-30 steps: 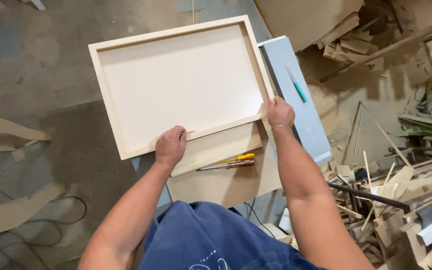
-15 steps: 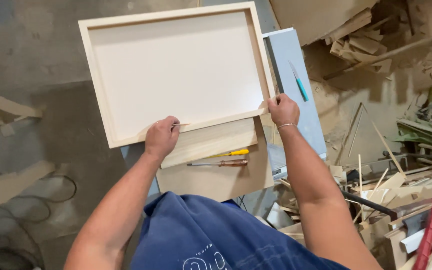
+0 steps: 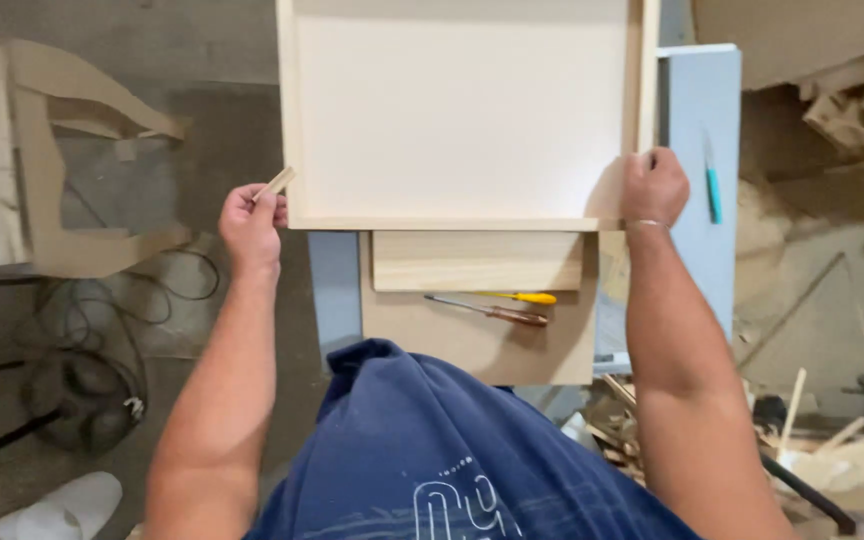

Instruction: Applying wood filler to a wooden frame and smoothing the joints

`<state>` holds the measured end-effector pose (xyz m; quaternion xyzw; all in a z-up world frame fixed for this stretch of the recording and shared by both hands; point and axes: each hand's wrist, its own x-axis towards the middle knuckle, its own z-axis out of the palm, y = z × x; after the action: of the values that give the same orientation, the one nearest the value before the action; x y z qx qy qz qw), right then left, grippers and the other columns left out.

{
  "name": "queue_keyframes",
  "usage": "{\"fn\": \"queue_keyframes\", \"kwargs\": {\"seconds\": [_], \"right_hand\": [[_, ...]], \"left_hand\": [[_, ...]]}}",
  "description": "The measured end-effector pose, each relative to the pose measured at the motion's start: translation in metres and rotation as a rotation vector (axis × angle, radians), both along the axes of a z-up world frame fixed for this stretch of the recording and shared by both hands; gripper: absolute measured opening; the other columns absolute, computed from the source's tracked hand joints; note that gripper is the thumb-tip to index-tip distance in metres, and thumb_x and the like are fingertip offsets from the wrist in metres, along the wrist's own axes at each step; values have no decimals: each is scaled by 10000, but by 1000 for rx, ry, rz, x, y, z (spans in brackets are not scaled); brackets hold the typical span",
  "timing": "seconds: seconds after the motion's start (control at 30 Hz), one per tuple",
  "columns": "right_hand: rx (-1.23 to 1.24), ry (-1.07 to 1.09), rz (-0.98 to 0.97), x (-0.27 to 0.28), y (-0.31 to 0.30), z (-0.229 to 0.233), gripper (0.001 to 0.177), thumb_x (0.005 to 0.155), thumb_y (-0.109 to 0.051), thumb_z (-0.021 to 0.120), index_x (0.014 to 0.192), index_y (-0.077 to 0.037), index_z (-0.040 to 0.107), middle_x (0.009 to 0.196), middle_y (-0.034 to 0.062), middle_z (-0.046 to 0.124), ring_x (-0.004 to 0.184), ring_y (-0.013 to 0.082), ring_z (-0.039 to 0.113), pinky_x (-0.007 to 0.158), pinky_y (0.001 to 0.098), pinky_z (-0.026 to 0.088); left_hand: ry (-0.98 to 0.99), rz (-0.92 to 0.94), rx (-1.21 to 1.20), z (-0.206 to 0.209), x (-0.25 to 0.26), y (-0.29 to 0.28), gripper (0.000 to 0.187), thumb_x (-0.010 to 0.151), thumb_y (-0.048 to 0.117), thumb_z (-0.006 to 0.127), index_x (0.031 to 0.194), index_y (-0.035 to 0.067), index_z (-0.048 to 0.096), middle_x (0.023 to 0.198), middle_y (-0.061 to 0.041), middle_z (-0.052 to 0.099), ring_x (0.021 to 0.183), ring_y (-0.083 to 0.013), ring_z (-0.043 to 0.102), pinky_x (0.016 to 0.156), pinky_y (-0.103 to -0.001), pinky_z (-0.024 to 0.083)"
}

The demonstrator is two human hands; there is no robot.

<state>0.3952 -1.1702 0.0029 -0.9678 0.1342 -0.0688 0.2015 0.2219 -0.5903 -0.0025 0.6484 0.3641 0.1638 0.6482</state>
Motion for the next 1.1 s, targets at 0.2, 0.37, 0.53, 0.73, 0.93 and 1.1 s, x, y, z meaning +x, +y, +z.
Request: {"fn": "queue_keyframes", "kwargs": {"seconds": [0.2,0.37,0.53,0.73,0.93,1.1], "right_hand": [[-110,-166,45,-7,-7,-12,230,991,-358,705,1052,-140,748,896,140,733,881,381,721,781,492,584],[-155,-124,47,-4,-12,-25,253,993,-401,683,929,-158,707,817,112,688,844,362,710,774,460,570],[-152,-92,17,-2,-8,-18,257,993,-414,691,1013,-163,740,876,108,726,885,342,726,793,457,579],[-71,25,-35,5,-9,-18,272,958,-435,702,1065,-187,734,943,82,744,954,336,716,862,465,568],[-13,-38,-71,-1,-8,-20,268,912,-448,751,1032,-210,720,923,47,745,948,294,719,841,434,577],[-81,-133,-15,-1,-4,-19,246,937,-416,703,986,-175,700,884,101,708,891,345,715,815,484,581]], "left_hand": [[57,164,34,4,-28,4,128,916,96,674,1044,98,659,779,-51,717,598,-61,644,494,-142,535],[47,112,39,9,-29,-12,129,914,80,675,1043,88,676,772,-59,712,600,-60,639,498,-140,523],[37,-47,105,24,-35,-44,119,882,47,688,999,64,707,710,-80,655,608,-93,598,519,-197,505],[457,-647,267,69,-61,-100,151,845,252,743,988,272,788,778,-29,748,749,-191,695,706,-342,551],[582,-835,418,58,-71,-113,202,869,403,710,1045,324,769,908,-16,783,939,-269,748,824,-390,580],[560,-965,508,60,-70,-111,222,897,366,694,1069,233,740,1017,-113,779,1020,-354,727,890,-481,575]]}}
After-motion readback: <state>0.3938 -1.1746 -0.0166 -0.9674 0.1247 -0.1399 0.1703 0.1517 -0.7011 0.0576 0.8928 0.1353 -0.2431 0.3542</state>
